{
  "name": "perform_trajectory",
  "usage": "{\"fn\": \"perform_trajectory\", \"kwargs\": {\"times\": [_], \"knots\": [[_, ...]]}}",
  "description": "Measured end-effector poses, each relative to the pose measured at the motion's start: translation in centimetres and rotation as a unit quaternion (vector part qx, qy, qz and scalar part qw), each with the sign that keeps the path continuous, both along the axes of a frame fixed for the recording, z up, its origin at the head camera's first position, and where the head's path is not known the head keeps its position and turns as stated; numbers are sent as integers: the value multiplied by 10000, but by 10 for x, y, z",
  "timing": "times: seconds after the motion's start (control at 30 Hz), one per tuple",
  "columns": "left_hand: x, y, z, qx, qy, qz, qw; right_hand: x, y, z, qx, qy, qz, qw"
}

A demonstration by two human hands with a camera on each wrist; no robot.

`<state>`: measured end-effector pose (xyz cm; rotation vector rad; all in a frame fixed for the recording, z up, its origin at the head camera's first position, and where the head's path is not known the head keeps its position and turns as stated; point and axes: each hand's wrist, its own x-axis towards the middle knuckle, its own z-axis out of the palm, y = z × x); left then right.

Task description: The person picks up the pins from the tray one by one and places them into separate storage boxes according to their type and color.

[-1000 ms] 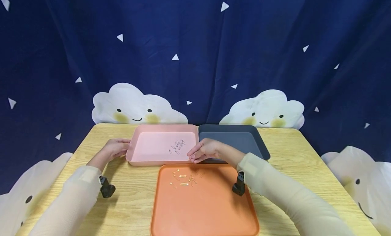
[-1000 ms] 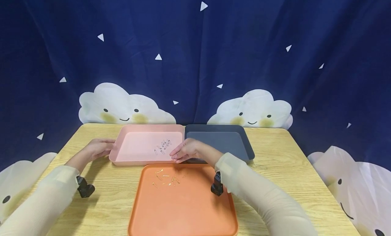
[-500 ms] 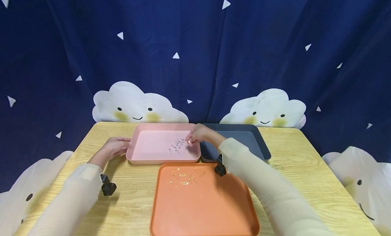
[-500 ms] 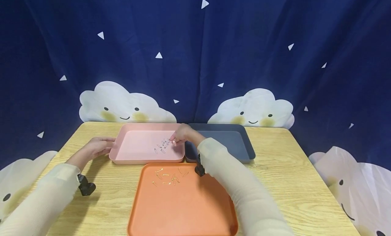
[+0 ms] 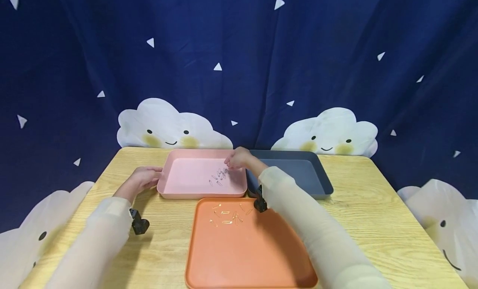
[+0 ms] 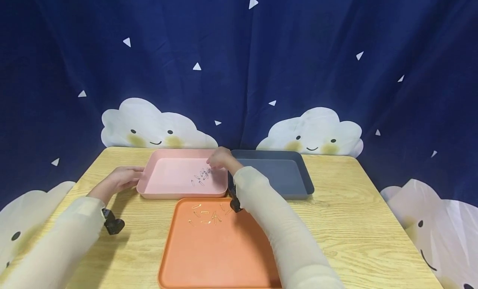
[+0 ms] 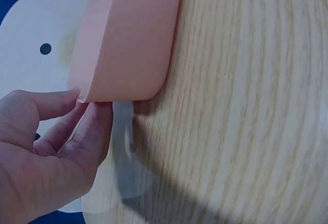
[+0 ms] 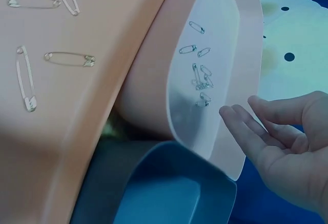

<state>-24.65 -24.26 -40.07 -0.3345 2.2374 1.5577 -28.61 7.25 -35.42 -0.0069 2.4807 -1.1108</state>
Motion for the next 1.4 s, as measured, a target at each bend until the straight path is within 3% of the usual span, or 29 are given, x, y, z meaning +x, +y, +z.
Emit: {"fn": "perform_trajectory", "kwargs": {"times": [0.23,0.37,0.47,0.57,0.67,0.77,0.93,1.07,1.17,1.3,1.4], "knots": [[2,7,-4,-183,134,220,9995,3,20,-4,-118,-12,-99,9999],[7,6,-5,-380,495,299,9976,7,36,-1,-297,245,-56,9992],[14,5,2,-625,914,300,9934,14,56,1,-340,494,3,9982],[24,8,13,-1416,1481,237,9785,25,83,3,-276,634,35,9976],[36,12,24,-2255,2036,179,9526,38,113,1,-171,769,-2,9969],[46,18,31,-2607,2461,92,9335,49,142,-1,130,1111,-22,9937],[63,30,40,-2790,2956,-182,9135,67,180,-3,1076,2015,201,9733],[79,45,41,-2673,3489,-263,8978,79,205,-4,1283,2403,182,9620],[90,58,39,-2509,3904,-392,8849,85,223,-4,1327,2572,-18,9572],[102,74,36,-2371,4214,-799,8717,89,246,-3,1370,2750,-467,9505],[106,85,35,-2151,4244,-1235,8708,90,263,-5,1341,2647,-854,9511]]}}
